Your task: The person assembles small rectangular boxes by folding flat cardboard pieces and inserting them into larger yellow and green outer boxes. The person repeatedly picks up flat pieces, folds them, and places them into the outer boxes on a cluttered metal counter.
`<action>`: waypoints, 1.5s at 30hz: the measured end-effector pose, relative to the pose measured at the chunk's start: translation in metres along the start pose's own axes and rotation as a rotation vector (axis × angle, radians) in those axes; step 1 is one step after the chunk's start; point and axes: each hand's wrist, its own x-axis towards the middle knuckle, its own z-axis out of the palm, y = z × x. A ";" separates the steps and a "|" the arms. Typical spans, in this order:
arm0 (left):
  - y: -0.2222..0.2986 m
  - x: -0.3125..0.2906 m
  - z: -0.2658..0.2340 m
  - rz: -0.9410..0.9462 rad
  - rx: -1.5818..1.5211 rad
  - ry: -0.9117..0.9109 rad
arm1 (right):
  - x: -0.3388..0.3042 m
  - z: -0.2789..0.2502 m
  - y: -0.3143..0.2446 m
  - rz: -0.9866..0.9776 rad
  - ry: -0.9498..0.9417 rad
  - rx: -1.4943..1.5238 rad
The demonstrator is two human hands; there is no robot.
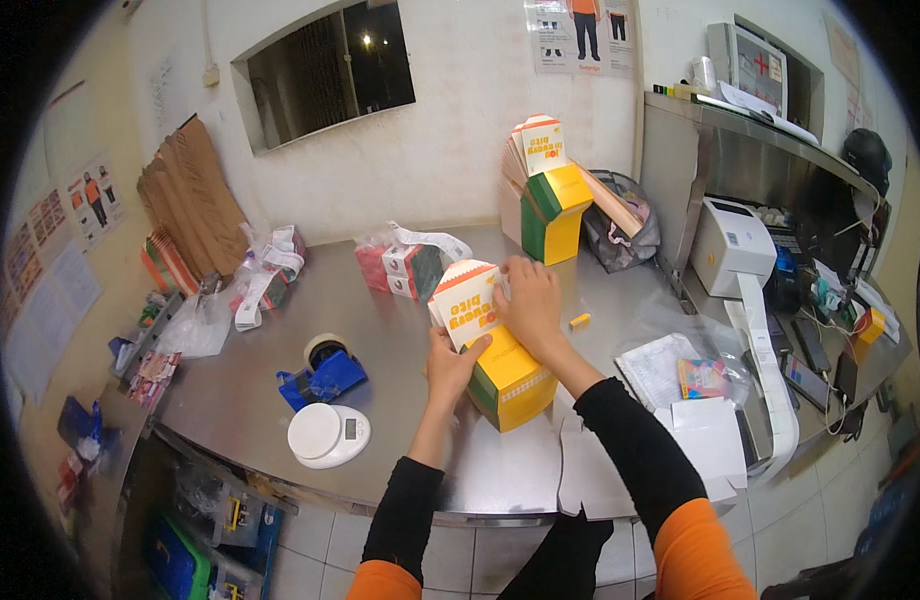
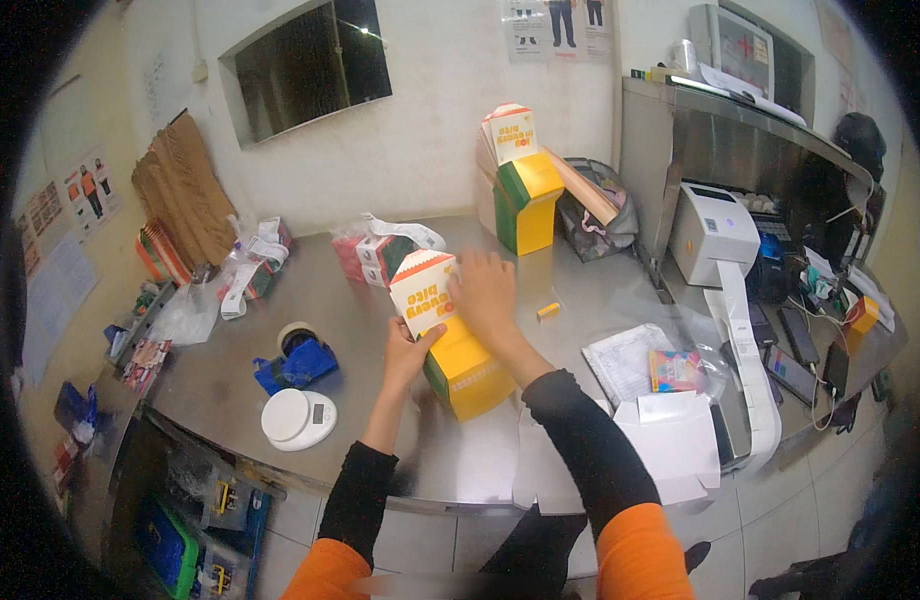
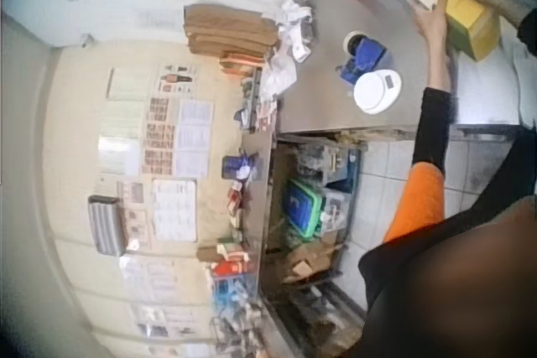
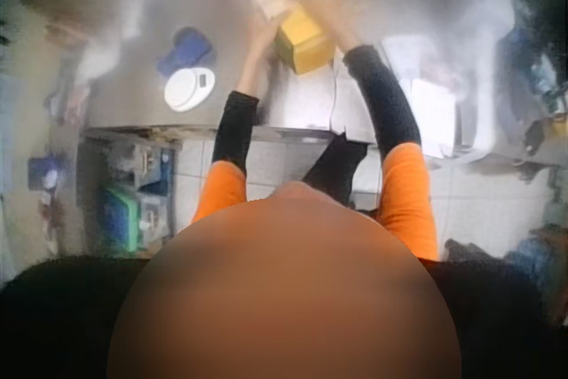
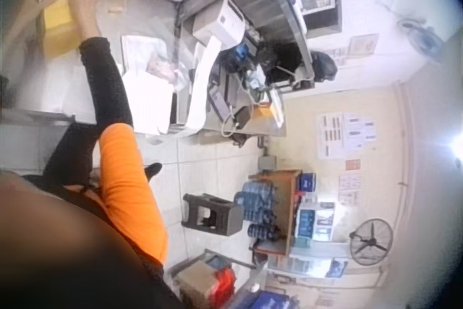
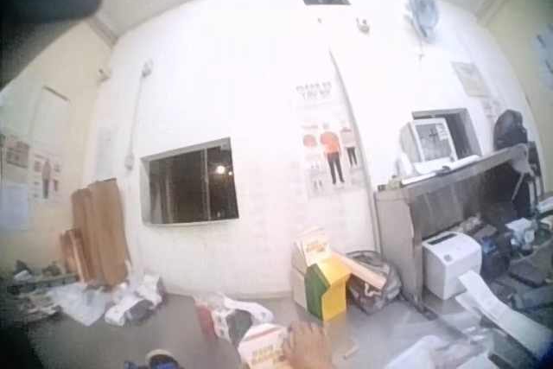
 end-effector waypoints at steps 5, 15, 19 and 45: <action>-0.006 -0.005 -0.001 -0.135 0.162 -0.010 | 0.002 0.017 -0.015 -0.294 -0.489 0.176; -0.020 -0.006 -0.008 -0.082 0.264 -0.153 | 0.035 0.032 -0.030 0.098 -1.292 0.043; -0.037 0.020 -0.023 -0.093 -0.007 -0.371 | 0.035 0.038 -0.033 -0.048 -1.178 -0.009; 0.123 -0.125 0.003 0.762 0.590 -0.332 | -0.240 -0.170 0.061 0.066 -0.317 0.357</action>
